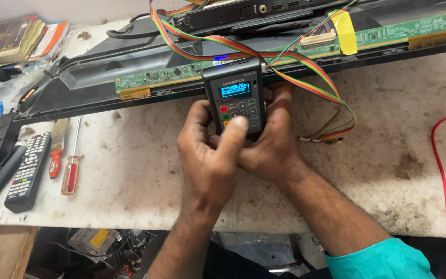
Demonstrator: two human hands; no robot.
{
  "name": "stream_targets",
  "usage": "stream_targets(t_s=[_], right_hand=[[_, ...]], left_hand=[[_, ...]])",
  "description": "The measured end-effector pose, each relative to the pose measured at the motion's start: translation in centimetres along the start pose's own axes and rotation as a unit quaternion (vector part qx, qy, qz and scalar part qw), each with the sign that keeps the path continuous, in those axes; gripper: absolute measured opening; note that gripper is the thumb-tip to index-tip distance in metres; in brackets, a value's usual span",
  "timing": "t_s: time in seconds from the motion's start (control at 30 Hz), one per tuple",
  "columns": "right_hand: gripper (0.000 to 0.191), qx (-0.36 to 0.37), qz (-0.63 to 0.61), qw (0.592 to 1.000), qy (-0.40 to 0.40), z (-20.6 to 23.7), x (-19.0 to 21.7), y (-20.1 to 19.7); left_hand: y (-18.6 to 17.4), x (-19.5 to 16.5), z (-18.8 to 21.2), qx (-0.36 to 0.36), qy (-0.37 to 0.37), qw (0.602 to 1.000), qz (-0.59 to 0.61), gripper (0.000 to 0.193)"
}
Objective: The person holds a handheld LED strip tester connected by wires to the LED backlight bars inside a disassembled television lying face-down on a workbench. They press buttons on the tester and watch the strips light up in different colors, repositioning the tester and checking the display as the strips illuminate.
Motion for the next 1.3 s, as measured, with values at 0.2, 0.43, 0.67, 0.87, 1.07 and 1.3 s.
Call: stream_targets(t_s=[0.2,0.43,0.67,0.87,1.07,1.3], right_hand=[[0.095,0.022,0.007,1.000,-0.019,-0.1,0.6,0.2],[0.088,0.021,0.005,0.999,-0.036,-0.2,1.3,0.0],[0.087,0.000,-0.019,1.000,0.013,-0.4,0.8,-0.5],[0.081,-0.011,0.086,0.996,-0.035,-0.2,1.6,-0.7],[0.083,-0.009,0.060,0.998,-0.026,-0.1,1.4,-0.8],[0.085,-0.007,0.078,0.996,-0.031,-0.2,1.6,-0.7]], left_hand=[[-2.6,1.7,1.0,-0.032,0.082,0.996,-0.007,0.044],[-4.1,6.0,0.8,-0.054,0.024,0.998,0.011,0.033],[-3.8,6.7,1.3,-0.046,-0.029,0.998,-0.026,0.024],[-3.6,7.1,1.2,-0.044,-0.039,0.998,-0.010,0.020],[-3.6,7.1,1.2,-0.042,-0.045,0.998,-0.020,0.021],[-3.5,7.4,1.2,-0.038,-0.057,0.998,-0.003,0.021]])
Point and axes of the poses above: each hand's wrist, its own z-axis away from the middle knuckle, its own y-axis out of the palm, x = y × z, the point moved 7 cm from there along -z, towards the middle knuckle, and after that the axes turned 13 degrees about x, right-handed, at the moved point
